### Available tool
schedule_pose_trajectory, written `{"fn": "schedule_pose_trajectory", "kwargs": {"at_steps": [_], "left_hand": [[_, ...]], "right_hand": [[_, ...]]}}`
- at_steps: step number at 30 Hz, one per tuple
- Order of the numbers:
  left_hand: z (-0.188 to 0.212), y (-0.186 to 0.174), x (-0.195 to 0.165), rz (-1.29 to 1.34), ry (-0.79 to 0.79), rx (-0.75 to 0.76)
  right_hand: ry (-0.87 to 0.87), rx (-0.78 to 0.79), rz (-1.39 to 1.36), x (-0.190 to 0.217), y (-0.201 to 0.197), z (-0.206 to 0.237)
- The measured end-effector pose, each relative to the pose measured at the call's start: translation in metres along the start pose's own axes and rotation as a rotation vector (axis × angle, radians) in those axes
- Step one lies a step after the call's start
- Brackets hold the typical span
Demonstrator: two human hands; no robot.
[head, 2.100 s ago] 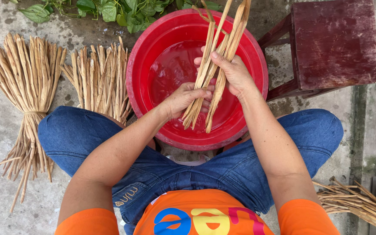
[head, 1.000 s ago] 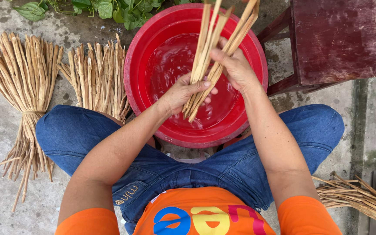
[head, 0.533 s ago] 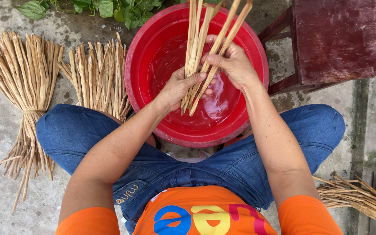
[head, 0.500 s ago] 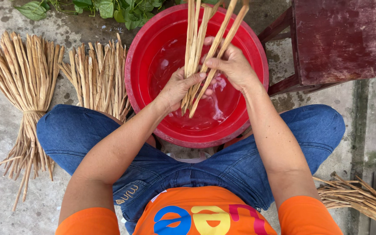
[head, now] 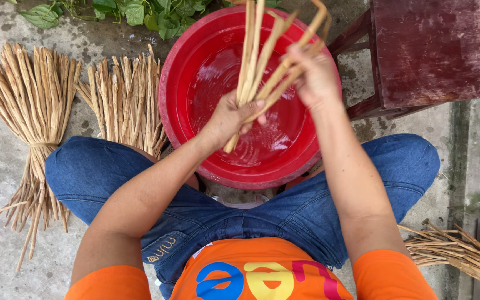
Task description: The person sits on the ground and washes bundles of dried sticks in a red basin filled with water. They scrub the sticks by hand, rinse them, and then tie them into bundles using a thin strip of material.
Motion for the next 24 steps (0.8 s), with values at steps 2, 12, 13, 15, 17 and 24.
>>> {"fn": "schedule_pose_trajectory", "kwargs": {"at_steps": [2,12,13,15,17,24], "left_hand": [[0.006,0.005,0.001,-0.058,-0.032,0.026],[-0.005,-0.011,-0.007,-0.123,-0.023,-0.123],[-0.005,-0.011,-0.006,-0.122,-0.021,-0.127],[-0.002,-0.007,0.000,-0.136,-0.039,-0.114],[0.003,-0.001,0.005,-0.163,-0.052,-0.061],[0.005,0.000,0.020,-0.033,-0.070,0.047]], "right_hand": [[-0.038,-0.058,-0.187,0.020,-0.018,-0.002],[0.165,0.112,0.066,-0.052,0.039,0.014],[0.195,0.052,0.051,-0.056,0.037,0.011],[0.174,-0.042,0.012,-0.049,0.025,0.003],[0.044,-0.117,-0.028,-0.024,0.008,-0.006],[-0.044,-0.097,-0.123,0.005,-0.001,0.006]]}}
Point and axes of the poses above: each hand's wrist, its own z-axis away from the middle knuckle, its own y-axis out of the palm, x = y × z, the point moved 5 cm from there along -z, towards the middle knuckle, and after that the axes turned 15 degrees about y, right-handed, at the moved point
